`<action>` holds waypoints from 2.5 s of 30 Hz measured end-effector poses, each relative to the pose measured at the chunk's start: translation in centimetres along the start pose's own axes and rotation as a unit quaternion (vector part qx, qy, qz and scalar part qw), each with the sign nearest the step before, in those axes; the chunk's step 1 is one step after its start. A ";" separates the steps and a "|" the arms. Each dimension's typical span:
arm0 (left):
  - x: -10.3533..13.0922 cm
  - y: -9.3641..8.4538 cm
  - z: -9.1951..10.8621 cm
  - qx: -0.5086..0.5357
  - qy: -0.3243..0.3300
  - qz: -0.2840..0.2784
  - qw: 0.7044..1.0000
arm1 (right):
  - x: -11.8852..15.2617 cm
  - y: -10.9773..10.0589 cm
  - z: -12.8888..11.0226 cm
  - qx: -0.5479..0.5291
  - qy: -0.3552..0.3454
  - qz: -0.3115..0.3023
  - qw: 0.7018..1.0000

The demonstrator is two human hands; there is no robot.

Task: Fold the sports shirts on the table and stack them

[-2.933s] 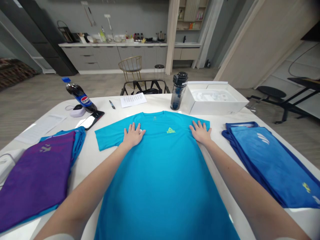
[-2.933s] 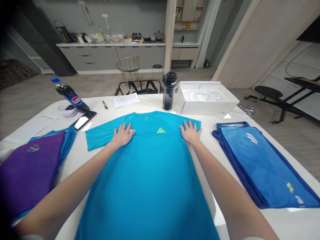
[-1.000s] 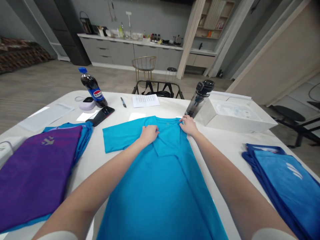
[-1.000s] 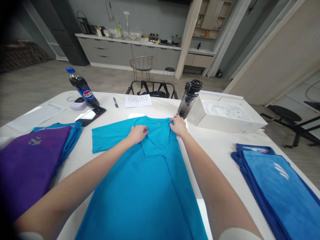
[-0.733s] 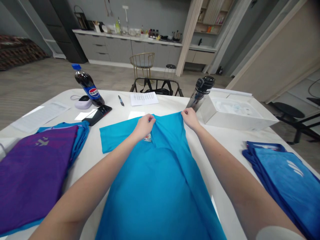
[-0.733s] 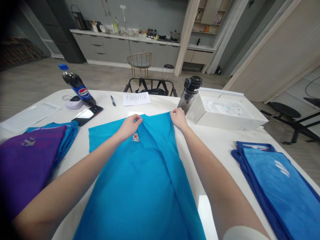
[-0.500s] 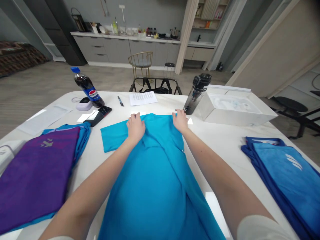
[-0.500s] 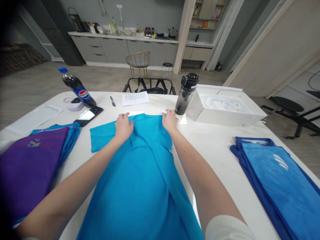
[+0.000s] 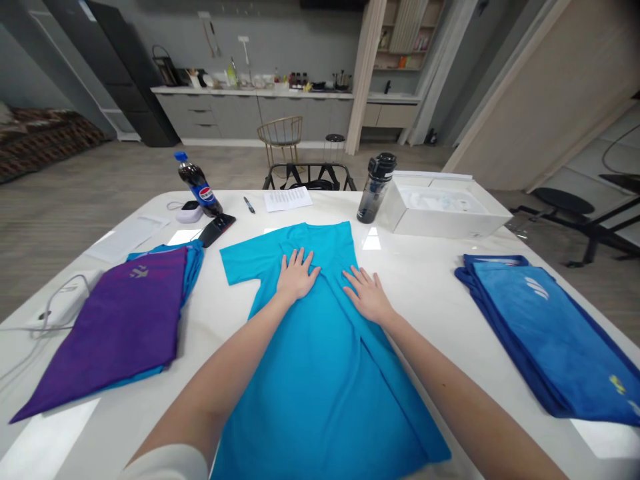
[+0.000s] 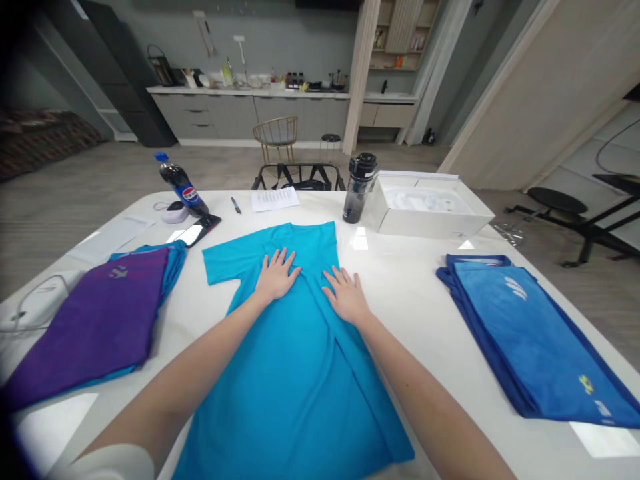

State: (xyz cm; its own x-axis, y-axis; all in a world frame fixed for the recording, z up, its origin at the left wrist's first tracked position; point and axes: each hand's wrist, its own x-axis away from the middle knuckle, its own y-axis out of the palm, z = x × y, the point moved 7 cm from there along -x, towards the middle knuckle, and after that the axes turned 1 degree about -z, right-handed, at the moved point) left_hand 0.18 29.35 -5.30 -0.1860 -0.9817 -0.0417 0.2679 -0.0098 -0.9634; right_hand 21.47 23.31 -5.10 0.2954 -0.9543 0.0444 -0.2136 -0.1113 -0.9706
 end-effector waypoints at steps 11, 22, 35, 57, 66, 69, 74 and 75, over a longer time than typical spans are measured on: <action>1.0 -1.3 1.1 -0.010 -0.008 0.002 1.000 | 9.1 0.2 -1.0 -0.016 -0.016 0.011 1.000; 8.4 -1.2 7.0 0.001 0.158 0.020 0.987 | 9.4 -0.3 -0.5 -0.062 -0.018 0.084 0.994; 16.5 -0.5 9.7 0.004 0.199 -0.015 0.980 | 16.9 -1.7 -0.8 -0.141 -0.019 0.145 0.979; 11.5 -3.5 10.8 -0.073 0.158 0.054 0.983 | 28.0 -6.6 -8.3 -0.092 0.047 -0.013 0.994; 20.9 -1.8 8.3 -0.044 0.252 0.028 0.966 | 25.5 -1.2 -12.9 -0.205 -0.020 0.003 0.979; 24.7 -1.5 8.8 -0.019 0.309 0.014 0.951 | 26.7 -0.3 -10.7 -0.159 -0.039 0.027 0.986; 29.4 -1.9 9.7 0.023 0.363 -0.007 0.932 | 29.9 -0.6 -8.0 -0.091 -0.067 0.028 0.993; 30.1 -1.9 9.9 0.028 0.371 -0.011 0.928 | 30.5 -0.6 -7.7 -0.085 -0.069 0.029 0.994</action>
State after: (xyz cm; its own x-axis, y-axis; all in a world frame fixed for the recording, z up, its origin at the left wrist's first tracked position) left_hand 3.44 -2.04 -2.12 -0.7866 -0.5791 -0.2143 0.3020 -0.0580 -0.9515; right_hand 23.47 -7.81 -1.33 0.4000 -0.9149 -0.0549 -0.3848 -0.1132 -0.9160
